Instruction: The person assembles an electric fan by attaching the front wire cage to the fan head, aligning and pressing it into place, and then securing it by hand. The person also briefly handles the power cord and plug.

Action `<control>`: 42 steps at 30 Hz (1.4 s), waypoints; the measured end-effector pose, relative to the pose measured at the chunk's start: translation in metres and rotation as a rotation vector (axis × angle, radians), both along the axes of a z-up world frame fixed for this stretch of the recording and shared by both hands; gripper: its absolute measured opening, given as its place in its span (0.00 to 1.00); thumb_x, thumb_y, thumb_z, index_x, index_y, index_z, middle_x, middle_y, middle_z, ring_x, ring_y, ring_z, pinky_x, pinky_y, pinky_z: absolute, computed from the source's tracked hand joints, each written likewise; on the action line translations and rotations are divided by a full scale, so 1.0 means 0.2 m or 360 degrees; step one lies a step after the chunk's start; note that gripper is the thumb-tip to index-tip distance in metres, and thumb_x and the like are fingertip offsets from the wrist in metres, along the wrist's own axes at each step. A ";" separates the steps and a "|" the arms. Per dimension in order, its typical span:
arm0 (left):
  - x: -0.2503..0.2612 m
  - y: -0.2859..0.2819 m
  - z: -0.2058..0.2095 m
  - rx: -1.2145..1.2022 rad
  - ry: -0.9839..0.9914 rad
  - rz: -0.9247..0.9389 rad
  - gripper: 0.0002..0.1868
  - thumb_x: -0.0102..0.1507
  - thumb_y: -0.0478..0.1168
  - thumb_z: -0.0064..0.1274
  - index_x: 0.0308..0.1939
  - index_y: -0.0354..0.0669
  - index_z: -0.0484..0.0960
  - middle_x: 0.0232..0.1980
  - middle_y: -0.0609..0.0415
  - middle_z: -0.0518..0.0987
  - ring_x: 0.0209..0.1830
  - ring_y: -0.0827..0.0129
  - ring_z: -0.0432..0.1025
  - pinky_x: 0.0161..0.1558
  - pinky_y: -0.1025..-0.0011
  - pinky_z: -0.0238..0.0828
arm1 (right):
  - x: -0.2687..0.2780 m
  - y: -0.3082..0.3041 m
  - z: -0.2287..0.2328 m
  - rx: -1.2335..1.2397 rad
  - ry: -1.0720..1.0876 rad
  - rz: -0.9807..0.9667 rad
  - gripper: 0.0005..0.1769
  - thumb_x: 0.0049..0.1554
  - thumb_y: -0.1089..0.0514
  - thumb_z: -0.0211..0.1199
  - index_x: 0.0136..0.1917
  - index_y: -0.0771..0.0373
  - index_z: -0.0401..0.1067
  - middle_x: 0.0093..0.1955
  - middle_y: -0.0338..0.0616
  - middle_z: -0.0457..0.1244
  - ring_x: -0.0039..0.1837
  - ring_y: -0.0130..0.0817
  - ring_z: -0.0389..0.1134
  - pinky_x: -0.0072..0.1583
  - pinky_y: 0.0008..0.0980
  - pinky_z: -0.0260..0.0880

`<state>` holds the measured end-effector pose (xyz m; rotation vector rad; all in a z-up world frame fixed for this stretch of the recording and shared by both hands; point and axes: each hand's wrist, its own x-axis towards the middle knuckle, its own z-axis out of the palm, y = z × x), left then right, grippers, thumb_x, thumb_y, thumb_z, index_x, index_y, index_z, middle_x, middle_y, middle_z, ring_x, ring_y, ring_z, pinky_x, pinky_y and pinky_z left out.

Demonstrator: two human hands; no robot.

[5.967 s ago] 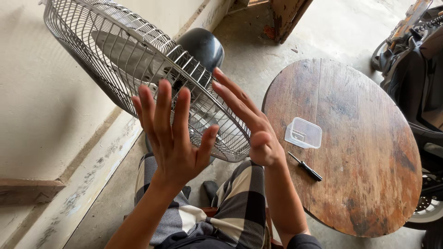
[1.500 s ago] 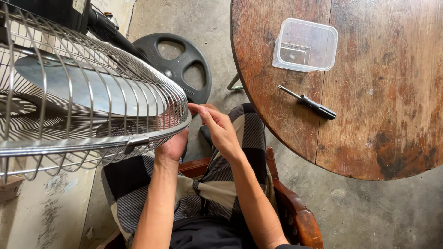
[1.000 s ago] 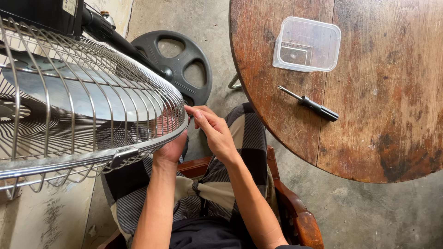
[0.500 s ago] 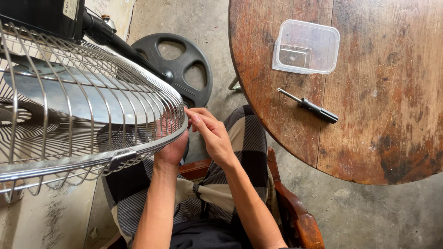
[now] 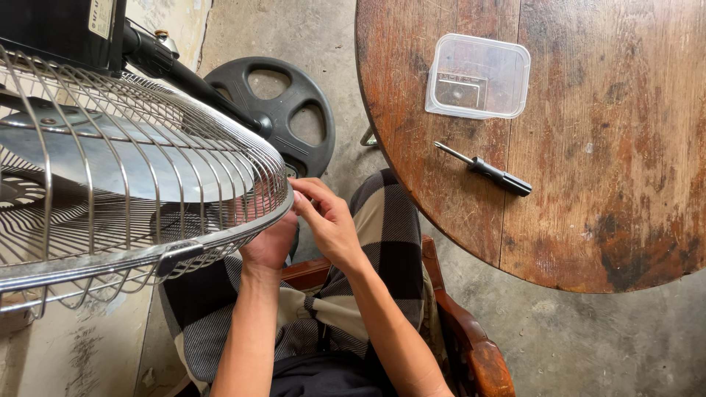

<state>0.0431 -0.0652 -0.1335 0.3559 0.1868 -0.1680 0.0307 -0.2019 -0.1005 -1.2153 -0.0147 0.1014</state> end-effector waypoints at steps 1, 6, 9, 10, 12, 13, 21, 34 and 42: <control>0.00 0.01 0.01 -0.0042 0.0004 -0.0009 0.21 0.73 0.52 0.47 0.61 0.41 0.77 0.59 0.54 0.77 0.62 0.67 0.68 0.73 0.60 0.61 | 0.00 0.01 0.00 0.0025 0.0022 -0.0003 0.19 0.68 0.58 0.56 0.69 0.69 0.70 0.61 0.40 0.64 0.57 0.23 0.64 0.62 0.24 0.66; 0.01 0.04 0.02 -0.0134 0.0051 -0.0003 0.22 0.72 0.52 0.47 0.61 0.41 0.77 0.62 0.52 0.77 0.64 0.64 0.70 0.71 0.59 0.62 | 0.00 0.01 0.00 -0.0102 0.0058 -0.0042 0.20 0.68 0.58 0.57 0.70 0.67 0.71 0.58 0.39 0.65 0.51 0.23 0.63 0.57 0.23 0.66; 0.02 0.05 0.02 -0.0126 0.0176 0.0044 0.22 0.71 0.52 0.47 0.61 0.41 0.76 0.62 0.52 0.77 0.65 0.64 0.70 0.73 0.59 0.62 | 0.01 0.00 0.03 -0.0083 0.0008 -0.0044 0.20 0.68 0.59 0.57 0.72 0.66 0.70 0.60 0.38 0.65 0.54 0.21 0.63 0.59 0.22 0.67; 0.02 0.05 0.02 -0.0106 0.0151 0.0034 0.22 0.71 0.52 0.47 0.61 0.41 0.76 0.62 0.52 0.77 0.65 0.63 0.70 0.72 0.59 0.62 | 0.01 0.00 0.04 -0.0087 0.0020 -0.0038 0.20 0.67 0.60 0.57 0.72 0.65 0.70 0.60 0.38 0.65 0.53 0.20 0.63 0.57 0.21 0.67; 0.02 0.06 0.02 -0.0064 0.0099 0.0016 0.23 0.70 0.52 0.47 0.62 0.41 0.76 0.63 0.52 0.77 0.65 0.63 0.69 0.72 0.59 0.62 | 0.01 -0.01 0.05 -0.0094 0.0042 -0.0024 0.21 0.66 0.60 0.58 0.71 0.63 0.69 0.60 0.37 0.65 0.51 0.19 0.64 0.55 0.20 0.68; 0.02 0.05 0.02 -0.0045 0.0100 0.0018 0.22 0.71 0.51 0.48 0.62 0.40 0.76 0.62 0.52 0.78 0.65 0.63 0.69 0.72 0.59 0.62 | 0.01 -0.01 0.05 -0.0158 0.0022 -0.0064 0.20 0.65 0.61 0.59 0.70 0.62 0.70 0.59 0.37 0.66 0.51 0.19 0.64 0.53 0.20 0.67; 0.03 0.06 0.05 -0.0173 0.0249 0.0012 0.23 0.68 0.51 0.49 0.57 0.37 0.78 0.57 0.46 0.80 0.60 0.60 0.73 0.67 0.61 0.67 | 0.07 0.02 0.06 -0.0458 -0.0262 -0.0370 0.16 0.62 0.64 0.66 0.64 0.60 0.76 0.54 0.38 0.70 0.54 0.21 0.68 0.51 0.21 0.63; 0.06 0.07 0.04 -0.0182 0.0273 0.0024 0.23 0.70 0.49 0.49 0.60 0.33 0.76 0.60 0.43 0.79 0.63 0.58 0.74 0.69 0.63 0.68 | 0.13 0.01 0.03 -0.0595 -0.0379 -0.0459 0.16 0.57 0.69 0.70 0.58 0.61 0.78 0.54 0.41 0.70 0.48 0.26 0.68 0.52 0.25 0.72; 0.05 0.09 -0.06 -0.0355 0.0326 0.0050 0.23 0.72 0.48 0.46 0.64 0.34 0.73 0.65 0.45 0.76 0.68 0.60 0.70 0.74 0.60 0.64 | 0.16 0.02 0.03 -0.0691 -0.0507 -0.0565 0.16 0.56 0.70 0.71 0.57 0.61 0.78 0.53 0.41 0.71 0.53 0.31 0.72 0.56 0.29 0.72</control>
